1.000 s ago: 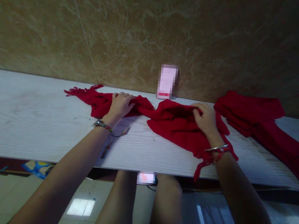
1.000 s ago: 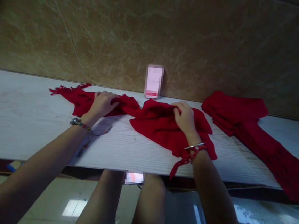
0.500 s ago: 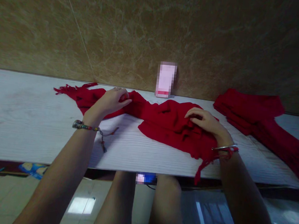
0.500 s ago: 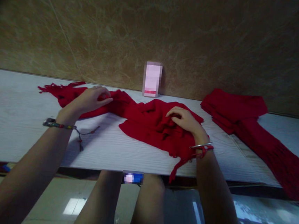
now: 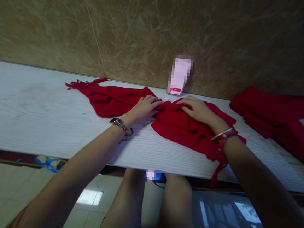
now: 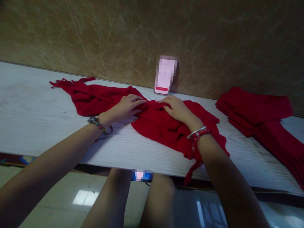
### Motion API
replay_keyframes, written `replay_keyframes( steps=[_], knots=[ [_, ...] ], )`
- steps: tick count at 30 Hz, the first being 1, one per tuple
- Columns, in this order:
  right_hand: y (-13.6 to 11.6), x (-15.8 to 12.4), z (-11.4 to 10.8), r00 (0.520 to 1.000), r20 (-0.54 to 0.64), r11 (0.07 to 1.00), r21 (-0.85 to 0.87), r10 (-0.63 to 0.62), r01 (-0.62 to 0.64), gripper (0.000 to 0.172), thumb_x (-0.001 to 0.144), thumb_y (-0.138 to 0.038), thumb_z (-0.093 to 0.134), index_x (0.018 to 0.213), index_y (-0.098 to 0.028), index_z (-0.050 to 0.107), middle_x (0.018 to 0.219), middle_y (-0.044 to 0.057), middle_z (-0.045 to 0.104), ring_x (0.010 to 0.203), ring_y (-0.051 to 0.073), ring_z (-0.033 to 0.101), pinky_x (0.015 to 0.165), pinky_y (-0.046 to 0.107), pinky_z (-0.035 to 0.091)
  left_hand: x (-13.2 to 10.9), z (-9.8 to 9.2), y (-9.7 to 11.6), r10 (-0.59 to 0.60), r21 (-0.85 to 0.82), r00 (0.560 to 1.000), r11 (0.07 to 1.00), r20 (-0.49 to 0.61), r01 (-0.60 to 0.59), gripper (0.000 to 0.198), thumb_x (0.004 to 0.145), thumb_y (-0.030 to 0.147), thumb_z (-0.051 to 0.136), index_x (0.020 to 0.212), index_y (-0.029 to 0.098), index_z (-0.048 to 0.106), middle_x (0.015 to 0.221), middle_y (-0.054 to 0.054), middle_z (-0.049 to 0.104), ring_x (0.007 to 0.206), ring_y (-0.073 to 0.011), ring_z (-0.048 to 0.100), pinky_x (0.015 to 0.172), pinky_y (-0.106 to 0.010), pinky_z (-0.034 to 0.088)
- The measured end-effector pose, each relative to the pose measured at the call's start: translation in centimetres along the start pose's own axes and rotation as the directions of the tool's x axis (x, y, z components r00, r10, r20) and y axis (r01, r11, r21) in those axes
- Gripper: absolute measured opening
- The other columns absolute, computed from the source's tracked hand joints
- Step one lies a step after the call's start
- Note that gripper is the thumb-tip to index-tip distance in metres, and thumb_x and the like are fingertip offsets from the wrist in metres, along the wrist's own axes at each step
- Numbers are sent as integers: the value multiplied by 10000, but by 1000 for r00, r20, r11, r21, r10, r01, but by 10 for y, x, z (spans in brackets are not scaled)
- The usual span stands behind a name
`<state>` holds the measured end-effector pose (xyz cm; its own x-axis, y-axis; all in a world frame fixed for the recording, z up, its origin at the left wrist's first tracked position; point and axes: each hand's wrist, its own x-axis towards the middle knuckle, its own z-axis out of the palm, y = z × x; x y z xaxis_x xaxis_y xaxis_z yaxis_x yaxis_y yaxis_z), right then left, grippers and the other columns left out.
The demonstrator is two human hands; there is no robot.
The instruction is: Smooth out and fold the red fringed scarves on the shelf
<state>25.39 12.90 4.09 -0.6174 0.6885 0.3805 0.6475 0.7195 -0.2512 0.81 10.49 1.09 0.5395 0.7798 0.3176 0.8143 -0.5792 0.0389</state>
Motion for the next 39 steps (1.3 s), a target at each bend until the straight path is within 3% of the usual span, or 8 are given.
replay_keyframes(
  steps=[2, 5, 11, 17, 21, 25, 33, 39],
  knots=[
    [-5, 15, 10, 994, 109, 995, -96, -31, 42, 302, 806, -120, 504, 1043, -163, 686, 1116, 114, 668, 1086, 251, 570, 966, 421, 412, -1, -1, 1, -30, 11, 999, 999, 23, 30, 439, 884, 265, 533, 1313, 183, 487, 1218, -131, 576, 1141, -273, 450, 907, -417, 366],
    [-10, 27, 24, 979, 198, 987, -159, 42, -10, 317, 864, -144, 460, 1106, -140, 665, 1158, 128, 661, 1103, 252, 577, 959, 399, 416, -1, -5, 2, -42, 28, 998, 999, 53, 41, 368, 888, 270, 525, 1244, 178, 547, 1124, -118, 610, 1091, -271, 476, 888, -418, 363],
    [-15, 21, 29, 975, 101, 959, -228, 198, -171, 304, 902, -177, 439, 1091, -156, 676, 1087, 110, 702, 1027, 245, 631, 911, 368, 445, 1, -15, 4, 3, 45, 1000, 999, -9, -2, 226, 874, 147, 473, 1022, 160, 643, 1017, -99, 633, 996, -242, 513, 835, -380, 371],
    [-24, 13, 28, 943, 225, 959, -202, 243, -199, 303, 883, -190, 489, 1139, -157, 648, 1130, 115, 682, 1049, 237, 618, 901, 338, 448, -2, -17, -3, 121, 42, 992, 992, -18, -121, 194, 826, 148, 494, 907, 173, 669, 936, -75, 658, 949, -229, 542, 776, -352, 356],
    [-25, 12, 31, 946, 192, 951, -218, 261, -218, 252, 845, -125, 483, 974, -161, 696, 984, 101, 702, 935, 222, 635, 847, 327, 465, -5, -24, -7, 108, 50, 993, 993, 43, -110, 207, 792, 143, 500, 874, 180, 686, 927, -65, 683, 939, -224, 568, 770, -350, 341],
    [-19, 13, 36, 982, 82, 973, -171, 172, -156, 271, 769, -29, 461, 851, -134, 697, 1041, 134, 641, 971, 215, 598, 893, 332, 454, -7, -32, -6, 76, 66, 982, 994, 171, -88, 215, 758, 128, 512, 848, 197, 695, 913, -44, 709, 920, -211, 593, 771, -350, 318],
    [-13, 18, 47, 979, 44, 979, -67, 197, -194, 342, 875, -144, 438, 1183, -130, 588, 1145, 151, 641, 1076, 236, 576, 963, 399, 420, -8, -40, 6, 69, 96, 950, 990, 305, -103, 208, 754, 147, 517, 836, 210, 697, 857, -31, 731, 837, -184, 624, 740, -338, 308],
    [-11, 24, 50, 972, 127, 969, -173, 197, -174, 260, 846, -129, 491, 1040, -143, 664, 1045, 126, 656, 1002, 222, 591, 897, 344, 441, -7, -38, 5, 72, 79, 950, 992, 304, -100, 201, 771, 151, 520, 858, 205, 693, 898, -37, 734, 831, -183, 629, 752, -339, 315]
  ],
)
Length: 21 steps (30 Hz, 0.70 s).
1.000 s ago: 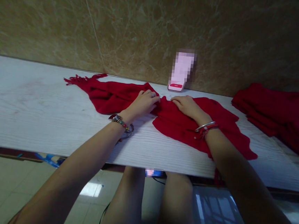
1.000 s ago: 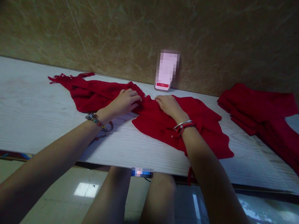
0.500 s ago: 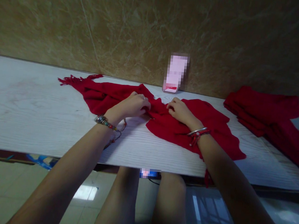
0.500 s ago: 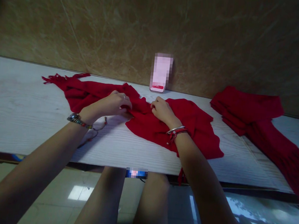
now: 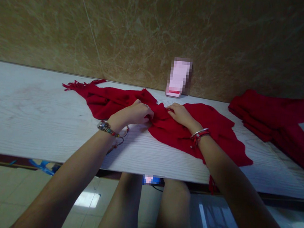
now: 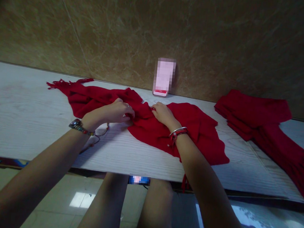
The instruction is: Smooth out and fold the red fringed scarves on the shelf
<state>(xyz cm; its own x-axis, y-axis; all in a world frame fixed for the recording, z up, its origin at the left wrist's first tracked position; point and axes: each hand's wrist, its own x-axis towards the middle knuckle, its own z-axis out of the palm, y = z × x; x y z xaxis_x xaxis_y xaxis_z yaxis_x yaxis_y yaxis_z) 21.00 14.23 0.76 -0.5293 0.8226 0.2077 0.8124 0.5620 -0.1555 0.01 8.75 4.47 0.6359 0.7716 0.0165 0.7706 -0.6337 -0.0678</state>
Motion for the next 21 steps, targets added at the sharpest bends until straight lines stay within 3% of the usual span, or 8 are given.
replay_keyframes(
  steps=[2, 8, 15, 18, 21],
  knots=[
    [0, 0, -1, 1000, -20, 1000, -4, 15, -15, 217, 841, -121, 494, 939, -149, 686, 969, 117, 667, 945, 222, 598, 860, 342, 444, 0, -1, 0, -3, 10, 1000, 1000, -8, 3, 212, 776, 147, 517, 877, 204, 694, 903, -46, 732, 843, -188, 629, 750, -337, 321],
    [1, -8, -14, 944, -311, 982, 177, 113, -59, 102, 802, -151, 579, 821, -186, 673, 886, 65, 679, 846, 213, 592, 777, 338, 440, -3, -7, 1, 27, -2, 997, 1000, -78, -27, 242, 800, 143, 497, 923, 199, 697, 940, -56, 725, 896, -197, 625, 786, -332, 346],
    [-6, -14, -17, 910, -385, 975, 206, 155, -80, 122, 816, -162, 554, 729, -209, 625, 832, 52, 675, 813, 215, 584, 769, 342, 422, -2, -9, 2, 69, 21, 994, 997, -85, -67, 254, 805, 144, 490, 930, 193, 706, 933, -58, 728, 852, -188, 637, 762, -303, 400],
    [-6, -15, -16, 895, -411, 976, 190, 175, -104, 130, 837, -159, 506, 776, -217, 604, 840, 58, 670, 812, 221, 588, 772, 343, 429, -2, -10, 2, 79, -3, 994, 997, -71, -79, 243, 795, 145, 500, 905, 185, 714, 899, -57, 731, 818, -178, 640, 758, -286, 422],
    [0, -14, -16, 850, -490, 978, 166, 193, -127, 161, 854, -159, 443, 826, -227, 586, 871, 71, 657, 847, 233, 585, 780, 354, 437, -5, -11, -2, 83, -83, 995, 993, -56, -88, 239, 766, 137, 523, 885, 202, 720, 880, -30, 735, 793, -151, 640, 756, -251, 431]
  ],
)
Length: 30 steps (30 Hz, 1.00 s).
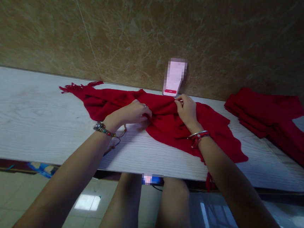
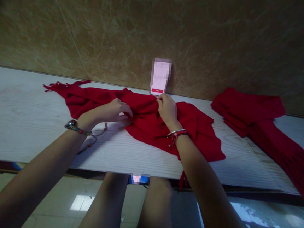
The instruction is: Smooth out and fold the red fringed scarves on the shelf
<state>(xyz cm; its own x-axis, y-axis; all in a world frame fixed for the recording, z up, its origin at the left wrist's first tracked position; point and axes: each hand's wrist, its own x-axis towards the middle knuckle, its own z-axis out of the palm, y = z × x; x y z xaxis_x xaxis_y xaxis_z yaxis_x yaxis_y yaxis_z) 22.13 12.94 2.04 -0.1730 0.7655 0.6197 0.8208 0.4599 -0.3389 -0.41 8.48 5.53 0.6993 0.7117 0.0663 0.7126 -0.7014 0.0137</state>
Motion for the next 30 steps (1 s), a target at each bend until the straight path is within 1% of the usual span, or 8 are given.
replay_keyframes(
  steps=[8, 15, 17, 20, 22, 25, 27, 30],
  knots=[
    [48, 16, -20, 920, -299, 962, -17, 255, -273, 132, 806, -151, 438, 822, -215, 554, 840, 75, 637, 833, 230, 581, 810, 378, 440, -16, -4, -16, -98, -261, 960, 950, 264, 169, 171, 685, 177, 590, 768, 230, 729, 713, 43, 715, 630, -100, 600, 586, -165, 406],
    [111, 12, -41, 680, -402, 758, 59, 613, -649, 104, 736, -141, 490, 716, -208, 568, 713, 60, 624, 720, 220, 592, 719, 373, 466, -32, -25, -9, 65, -517, 884, 830, 462, 210, 91, 672, 239, 619, 632, 198, 689, 598, 45, 640, 580, -96, 533, 548, -161, 383],
    [118, 9, -39, 700, -369, 769, 73, 612, -635, 90, 718, -166, 516, 669, -225, 563, 668, 41, 621, 687, 213, 586, 687, 362, 474, -33, -27, -5, 132, -550, 865, 815, 484, 184, 122, 688, 259, 610, 609, 197, 680, 581, 42, 627, 580, -96, 523, 542, -162, 377],
    [110, 9, -33, 827, -253, 862, 76, 502, -501, 64, 694, -208, 557, 635, -229, 570, 648, 25, 625, 658, 196, 576, 659, 339, 478, -29, -26, -3, 178, -592, 850, 786, 495, 180, 115, 703, 263, 605, 709, 201, 702, 649, 30, 669, 623, -109, 568, 569, -173, 400],
    [98, 11, -33, 901, -150, 913, 103, 407, -395, 42, 684, -219, 570, 652, -219, 597, 640, 17, 623, 642, 185, 568, 644, 326, 473, -26, -24, -3, 128, -624, 901, 761, 415, 179, 174, 746, 281, 574, 827, 201, 705, 742, 11, 699, 681, -124, 602, 614, -190, 425],
    [76, 15, -41, 956, -14, 935, 209, 294, -285, 113, 708, -242, 561, 752, -201, 657, 629, 3, 606, 628, 167, 554, 622, 305, 454, -19, -21, -4, -138, -577, 975, 788, 174, 214, 243, 818, 317, 503, 900, 176, 684, 811, -16, 699, 718, -137, 605, 663, -222, 444],
    [65, 17, -48, 965, 89, 920, 290, 247, -262, 203, 759, -285, 527, 838, -187, 685, 586, -10, 570, 590, 153, 532, 598, 295, 437, -13, -17, 0, -332, -486, 943, 827, -15, 283, 258, 843, 314, 481, 909, 156, 674, 828, -33, 691, 730, -148, 599, 684, -243, 449],
    [51, 18, -53, 957, 220, 909, 331, 187, -254, 280, 805, -325, 489, 891, -166, 703, 528, -22, 519, 543, 143, 506, 577, 293, 429, -2, -7, 15, -482, -327, 829, 861, -284, 389, 243, 857, 252, 471, 953, 133, 660, 912, -80, 680, 807, -185, 599, 737, -288, 454]
  ],
)
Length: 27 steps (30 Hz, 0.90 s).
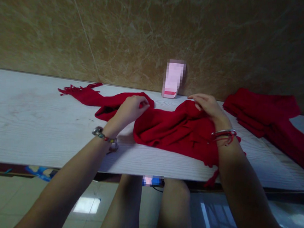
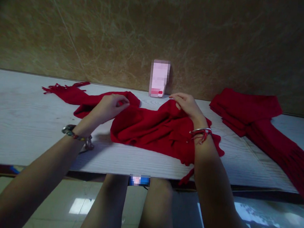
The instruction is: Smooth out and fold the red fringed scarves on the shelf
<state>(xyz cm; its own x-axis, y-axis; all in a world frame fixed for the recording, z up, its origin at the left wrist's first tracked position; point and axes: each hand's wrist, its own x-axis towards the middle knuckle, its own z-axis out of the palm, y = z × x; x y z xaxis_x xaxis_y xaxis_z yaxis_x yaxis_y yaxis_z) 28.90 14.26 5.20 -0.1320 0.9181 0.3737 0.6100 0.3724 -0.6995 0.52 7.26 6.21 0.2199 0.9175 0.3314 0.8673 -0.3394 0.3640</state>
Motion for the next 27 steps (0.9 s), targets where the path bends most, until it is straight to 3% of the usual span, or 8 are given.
replay_keyframes(
  steps=[3, 5, 8, 13, 16, 19, 23, 27],
  knots=[
    [-8, -3, 10, 994, 19, 985, -134, -105, 107, 251, 749, -257, 565, 937, -167, 705, 673, 22, 619, 674, 177, 575, 672, 324, 466, -4, 16, 12, 40, 171, 980, 985, -195, -6, 240, 881, 247, 459, 981, 139, 650, 1022, -125, 649, 911, -231, 586, 774, -340, 452],
    [-12, -6, 20, 974, 55, 941, -254, -218, 225, 306, 701, -181, 596, 988, -172, 701, 880, 68, 676, 839, 213, 603, 786, 352, 468, -7, 23, 12, 47, 252, 974, 968, -222, 11, 256, 894, 301, 464, 1000, 151, 642, 1040, -135, 639, 938, -255, 582, 767, -363, 456],
    [-18, -10, 35, 946, 189, 891, -329, -262, 313, 386, 711, -130, 572, 1079, -176, 679, 1042, 85, 685, 924, 221, 614, 854, 354, 460, -8, 28, 4, -35, 316, 988, 945, -150, 81, 316, 887, 378, 489, 1047, 139, 619, 987, -145, 651, 893, -269, 606, 729, -367, 472],
    [-25, -16, 46, 961, 274, 887, -431, -46, 165, 387, 846, -186, 489, 1211, -154, 613, 944, 77, 728, 864, 201, 659, 826, 315, 482, -6, 26, -3, -170, 276, 982, 951, 81, 142, 297, 858, 289, 537, 1118, 157, 594, 919, -90, 690, 854, -234, 641, 721, -313, 495],
    [-25, -19, 51, 960, 279, 837, -522, -14, 163, 440, 837, -153, 517, 1275, -130, 560, 1087, 111, 698, 1002, 226, 636, 899, 329, 460, -6, 24, 1, -208, 291, 976, 939, 57, 183, 323, 872, 319, 523, 1135, 145, 595, 1058, -123, 665, 966, -249, 626, 786, -321, 497],
    [-24, -21, 56, 956, 294, 792, -582, -5, 183, 500, 828, -161, 548, 1327, -142, 510, 1223, 127, 635, 1112, 251, 585, 940, 358, 443, -5, 24, 3, -231, 286, 971, 936, 57, 206, 357, 880, 356, 516, 1136, 122, 597, 1062, -147, 665, 981, -269, 627, 801, -343, 499],
    [-24, -22, 60, 948, 315, 777, -605, 36, 172, 493, 836, -173, 545, 1325, -124, 509, 1208, 140, 641, 1085, 252, 596, 903, 342, 457, -3, 26, 1, -219, 151, 963, 969, 154, 196, 328, 846, 255, 559, 1154, 147, 599, 977, -91, 706, 932, -231, 649, 785, -305, 502],
    [-30, -23, 61, 930, 366, 747, -625, 24, 226, 398, 845, -115, 495, 1227, -141, 606, 1199, 132, 647, 1103, 246, 574, 919, 355, 419, -3, 27, 2, -197, 104, 966, 978, 167, 181, 305, 839, 179, 527, 1127, 157, 625, 975, -82, 713, 933, -215, 653, 793, -289, 495]
  ],
)
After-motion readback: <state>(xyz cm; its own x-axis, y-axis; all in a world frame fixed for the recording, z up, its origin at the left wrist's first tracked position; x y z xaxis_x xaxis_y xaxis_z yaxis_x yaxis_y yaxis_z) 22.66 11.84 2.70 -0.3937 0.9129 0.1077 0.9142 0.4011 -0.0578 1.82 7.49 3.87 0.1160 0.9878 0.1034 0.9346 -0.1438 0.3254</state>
